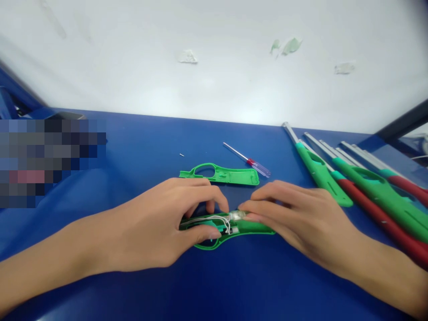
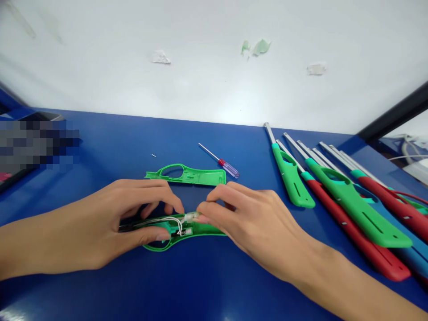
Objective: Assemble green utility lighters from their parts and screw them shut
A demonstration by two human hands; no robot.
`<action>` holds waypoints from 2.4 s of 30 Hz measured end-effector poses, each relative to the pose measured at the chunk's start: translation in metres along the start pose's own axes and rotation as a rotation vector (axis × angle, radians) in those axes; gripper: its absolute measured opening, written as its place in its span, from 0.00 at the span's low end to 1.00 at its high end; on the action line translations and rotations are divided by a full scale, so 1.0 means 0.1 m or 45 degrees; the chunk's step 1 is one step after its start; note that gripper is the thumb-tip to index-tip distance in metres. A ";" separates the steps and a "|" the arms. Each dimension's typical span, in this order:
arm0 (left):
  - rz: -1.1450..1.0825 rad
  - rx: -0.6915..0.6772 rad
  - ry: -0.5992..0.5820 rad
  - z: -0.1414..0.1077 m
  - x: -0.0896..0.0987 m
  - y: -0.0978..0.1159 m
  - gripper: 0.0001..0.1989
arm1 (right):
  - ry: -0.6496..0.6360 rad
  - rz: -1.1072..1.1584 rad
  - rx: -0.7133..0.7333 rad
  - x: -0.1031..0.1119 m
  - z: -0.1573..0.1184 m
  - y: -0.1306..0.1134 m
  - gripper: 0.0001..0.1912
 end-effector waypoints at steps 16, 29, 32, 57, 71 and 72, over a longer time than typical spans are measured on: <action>0.005 0.033 0.016 0.01 -0.01 -0.06 0.06 | 0.112 -0.062 0.111 0.13 0.04 -0.08 0.13; -0.099 0.072 -0.001 0.02 -0.03 -0.09 0.06 | 0.161 0.046 -0.081 0.16 -0.01 -0.04 0.09; -0.135 0.087 0.002 0.03 -0.03 -0.12 0.06 | 0.170 0.091 -0.134 0.18 0.00 -0.03 0.11; -0.194 0.134 -0.089 0.01 -0.12 -0.16 0.06 | -0.030 0.057 0.055 0.00 0.01 0.02 0.12; -0.138 0.082 -0.025 0.02 -0.07 -0.14 0.06 | -0.057 0.089 0.088 0.00 0.02 0.03 0.12; -0.136 0.084 -0.019 0.02 -0.07 -0.14 0.06 | -0.059 0.095 0.091 0.00 0.02 0.02 0.12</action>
Point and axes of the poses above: each hand's wrist, its own z-axis towards the middle knuckle, its own x-axis out of the back of the hand, y = z × x, the point moved 9 cm from there along z, towards the middle knuckle, and after that the axes turned 5 degrees about -z, right-handed, at the moved point
